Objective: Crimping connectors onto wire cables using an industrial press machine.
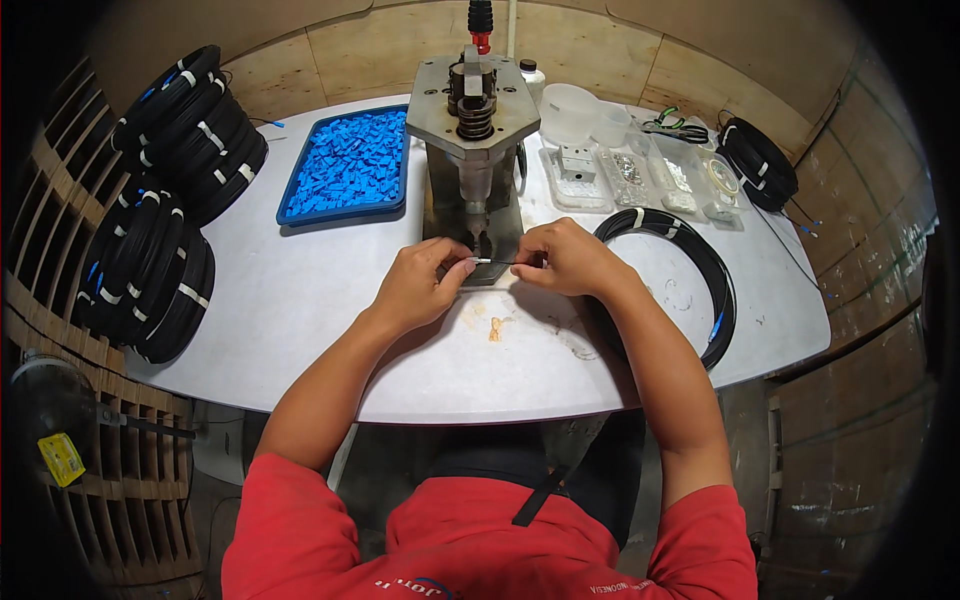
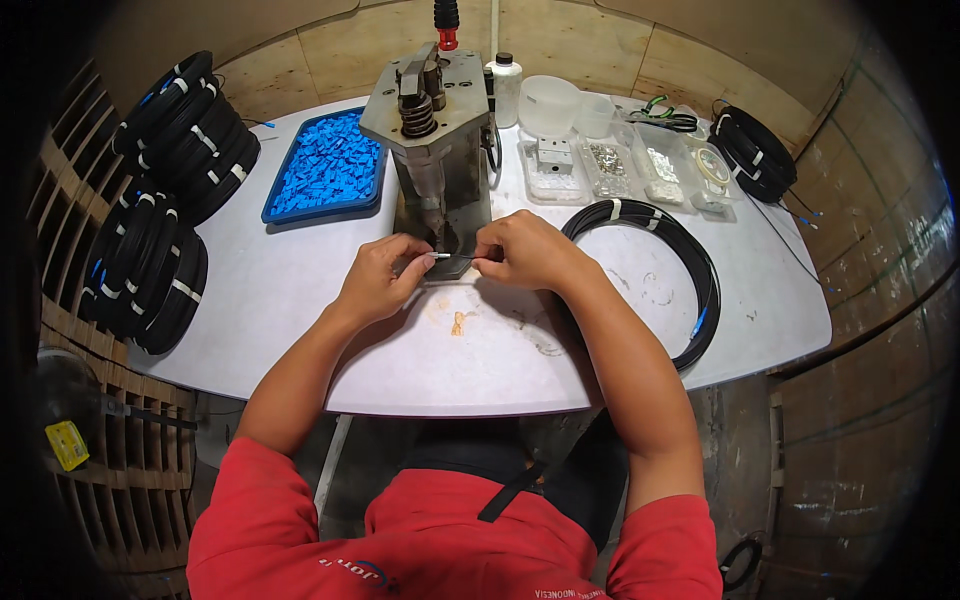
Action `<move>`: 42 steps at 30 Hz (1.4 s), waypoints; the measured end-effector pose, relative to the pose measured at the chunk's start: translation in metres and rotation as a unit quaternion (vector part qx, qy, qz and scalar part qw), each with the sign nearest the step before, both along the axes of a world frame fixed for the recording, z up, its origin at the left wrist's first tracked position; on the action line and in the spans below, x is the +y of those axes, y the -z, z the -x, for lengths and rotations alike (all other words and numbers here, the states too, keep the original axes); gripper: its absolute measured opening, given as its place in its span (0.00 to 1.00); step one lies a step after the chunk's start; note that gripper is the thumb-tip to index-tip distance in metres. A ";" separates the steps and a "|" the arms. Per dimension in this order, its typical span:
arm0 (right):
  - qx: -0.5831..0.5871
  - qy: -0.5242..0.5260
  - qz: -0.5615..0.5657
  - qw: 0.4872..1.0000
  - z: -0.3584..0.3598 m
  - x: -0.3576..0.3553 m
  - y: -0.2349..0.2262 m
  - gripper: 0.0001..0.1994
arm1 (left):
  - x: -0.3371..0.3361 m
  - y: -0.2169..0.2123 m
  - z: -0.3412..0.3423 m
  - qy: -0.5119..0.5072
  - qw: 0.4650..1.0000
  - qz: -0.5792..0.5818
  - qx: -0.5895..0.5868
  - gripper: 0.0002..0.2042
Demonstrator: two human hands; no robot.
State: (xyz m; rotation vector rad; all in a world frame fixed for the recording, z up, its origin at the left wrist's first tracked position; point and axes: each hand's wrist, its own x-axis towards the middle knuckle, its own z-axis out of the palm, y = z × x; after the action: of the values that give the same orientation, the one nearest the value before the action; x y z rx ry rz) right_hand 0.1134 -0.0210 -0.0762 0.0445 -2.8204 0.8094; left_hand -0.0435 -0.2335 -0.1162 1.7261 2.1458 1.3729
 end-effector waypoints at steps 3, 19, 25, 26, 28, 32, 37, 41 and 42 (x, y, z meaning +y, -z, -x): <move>-0.002 0.002 -0.002 1.000 0.000 -0.001 -0.001 0.08 | 0.000 -0.002 -0.001 0.001 1.000 -0.002 -0.008 0.11; -0.045 -0.038 0.076 0.995 0.001 0.000 0.006 0.08 | 0.001 -0.002 -0.002 0.030 0.996 -0.072 0.044 0.04; -0.060 -0.015 0.058 0.996 0.002 0.000 0.003 0.08 | 0.000 -0.004 -0.003 0.034 0.996 -0.074 0.035 0.05; -0.060 -0.015 0.058 0.996 0.002 0.000 0.004 0.08 | 0.000 -0.003 -0.003 0.034 0.996 -0.074 0.035 0.05; -0.049 -0.016 0.059 0.997 0.003 0.000 0.005 0.08 | 0.000 -0.003 -0.002 0.031 0.997 -0.064 0.035 0.05; -0.043 -0.015 0.054 0.998 0.003 0.000 0.006 0.08 | -0.001 -0.003 -0.002 0.029 0.997 -0.061 0.028 0.06; -0.057 -0.010 0.049 0.997 0.002 0.000 0.005 0.08 | -0.001 -0.003 -0.003 0.032 0.998 -0.053 0.024 0.07; -0.060 -0.010 0.052 0.997 0.003 0.000 0.007 0.08 | -0.001 -0.003 -0.003 0.031 0.998 -0.051 0.025 0.07; -0.054 -0.013 0.049 0.997 0.002 0.000 0.007 0.08 | -0.001 -0.003 -0.003 0.030 0.998 -0.050 0.023 0.07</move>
State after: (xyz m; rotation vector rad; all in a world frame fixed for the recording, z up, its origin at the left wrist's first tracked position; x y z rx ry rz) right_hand 0.1109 -0.0209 -0.0835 0.0230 -2.8810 0.9838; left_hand -0.0404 -0.2341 -0.1137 1.8597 2.0637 1.4623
